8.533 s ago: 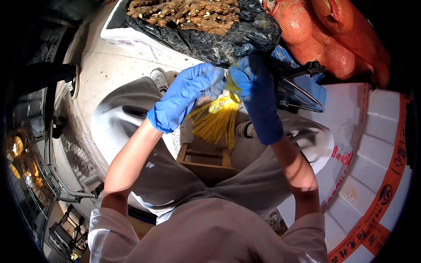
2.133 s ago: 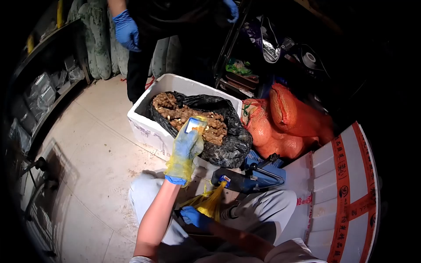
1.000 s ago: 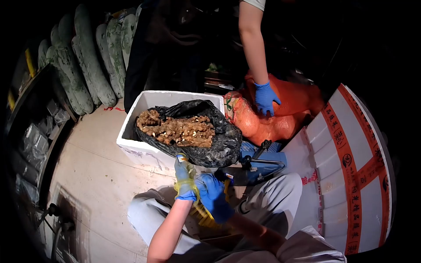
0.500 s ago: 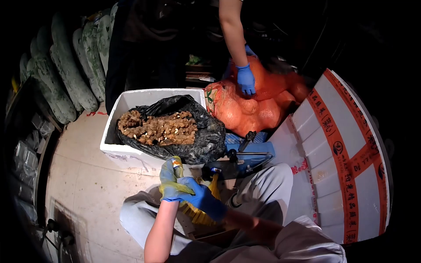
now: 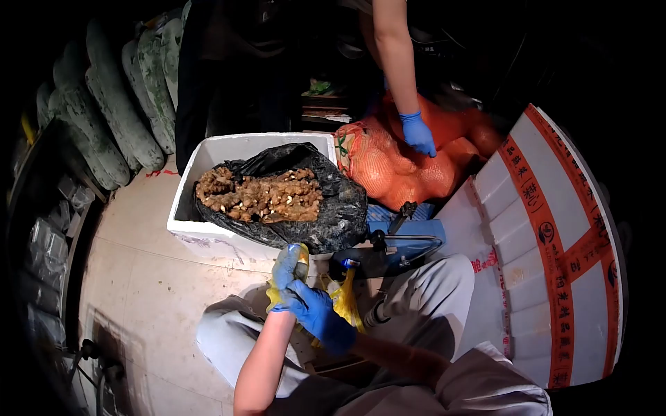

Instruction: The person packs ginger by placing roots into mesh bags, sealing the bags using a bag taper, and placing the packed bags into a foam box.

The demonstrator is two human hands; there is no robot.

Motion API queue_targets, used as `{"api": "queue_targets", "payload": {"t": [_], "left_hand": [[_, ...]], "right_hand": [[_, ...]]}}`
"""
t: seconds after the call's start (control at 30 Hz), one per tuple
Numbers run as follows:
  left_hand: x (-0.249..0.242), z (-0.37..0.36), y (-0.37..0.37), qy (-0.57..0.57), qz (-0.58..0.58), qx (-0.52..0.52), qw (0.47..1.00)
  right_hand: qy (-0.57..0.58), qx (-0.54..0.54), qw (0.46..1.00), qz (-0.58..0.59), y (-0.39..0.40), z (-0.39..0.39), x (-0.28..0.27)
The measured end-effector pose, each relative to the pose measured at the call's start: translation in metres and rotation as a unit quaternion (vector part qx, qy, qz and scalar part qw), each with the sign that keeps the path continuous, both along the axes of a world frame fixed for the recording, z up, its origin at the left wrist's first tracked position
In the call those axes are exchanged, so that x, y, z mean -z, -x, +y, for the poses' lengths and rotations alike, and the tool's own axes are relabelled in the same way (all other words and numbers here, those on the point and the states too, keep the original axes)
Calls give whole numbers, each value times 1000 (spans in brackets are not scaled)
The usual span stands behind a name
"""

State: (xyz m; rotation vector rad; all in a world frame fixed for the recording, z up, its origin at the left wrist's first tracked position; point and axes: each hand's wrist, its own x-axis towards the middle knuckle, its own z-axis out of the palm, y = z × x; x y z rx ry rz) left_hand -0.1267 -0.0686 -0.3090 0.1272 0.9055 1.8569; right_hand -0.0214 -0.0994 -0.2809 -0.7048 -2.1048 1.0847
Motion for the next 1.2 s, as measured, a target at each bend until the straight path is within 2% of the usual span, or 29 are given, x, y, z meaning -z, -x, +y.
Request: {"api": "queue_targets", "payload": {"t": [0.03, 0.1, 0.13, 0.17, 0.27, 0.3, 0.37, 0.4, 0.43, 0.5, 0.53, 0.63, 0.7, 0.77, 0.8, 0.83, 0.9, 0.93, 0.97, 1.03, 1.1, 1.13, 1.17, 1.2], "left_hand": [[-3, 0, 2, -79, 9, -8, 997], [-16, -4, 10, -130, 3, -7, 991], [-16, 0, 11, -155, -2, -35, 987], [-17, 1, 12, -156, -5, -39, 987], [-37, -6, 16, -54, 6, -113, 992], [-36, -5, 18, -54, 5, -116, 992], [-33, -6, 22, -31, 3, -152, 988], [-32, -10, 21, -24, 42, -119, 992], [-31, -15, 13, -132, 19, -98, 986], [-37, -17, 9, -139, -27, -20, 990], [-25, -10, 7, -137, 8, -36, 990], [-18, -9, 17, -115, -35, -48, 992], [-23, -9, 29, -133, -41, -61, 988], [-29, -7, 40, -129, -75, -27, 988], [-27, -2, 42, -128, -79, -32, 988], [-24, 5, 44, -122, -38, -23, 991], [-14, 5, 47, -115, -1, -16, 993], [-14, -2, 47, -126, -59, 9, 990], [-17, -3, 47, -115, -70, 3, 991], [-34, -7, 47, -91, -93, -8, 991], [-55, -9, 54, -59, -82, -97, 990], [-67, -12, 68, -58, -62, -109, 990], [-59, -6, 81, -79, -50, -140, 986], [-59, -10, 88, -99, -27, -175, 979]], "right_hand": [[1, -4, 1000, -4, -2, -1, -5], [-27, -19, 999, -21, -5, -2, -16], [18, -49, 998, 41, -6, 0, -21], [17, -52, 998, 38, -10, 3, -22], [-177, 8, 976, -127, -23, 7, -23], [-177, 5, 976, -128, -25, 7, -23], [-404, -119, 893, -158, -29, 7, -25], [-354, -182, 900, -178, -28, -2, -35], [-346, -250, 886, -182, -28, -12, -39], [-374, -280, 878, -99, -25, -19, -40], [-371, -304, 872, -98, -27, -19, -34], [-428, -315, 847, -26, -34, -6, -28], [-438, -243, 861, -93, -44, 3, -49], [-351, -197, 908, -116, -41, 32, -59], [-300, -157, 938, -79, -38, 49, -55], [-247, -115, 961, -43, -32, 66, -48], [-189, -16, 979, -76, -20, 94, -50], [-195, -13, 979, -61, -12, 111, -50], [-199, -11, 979, -48, -2, 127, -52], [3, -29, 992, -119, 21, 142, -73], [18, -55, 987, -152, 44, 173, -64], [-1, -56, 980, -193, 57, 184, -68], [-196, -22, 953, -230, 67, 199, -64], [-218, -20, 934, -281, 77, 214, -63]]}}
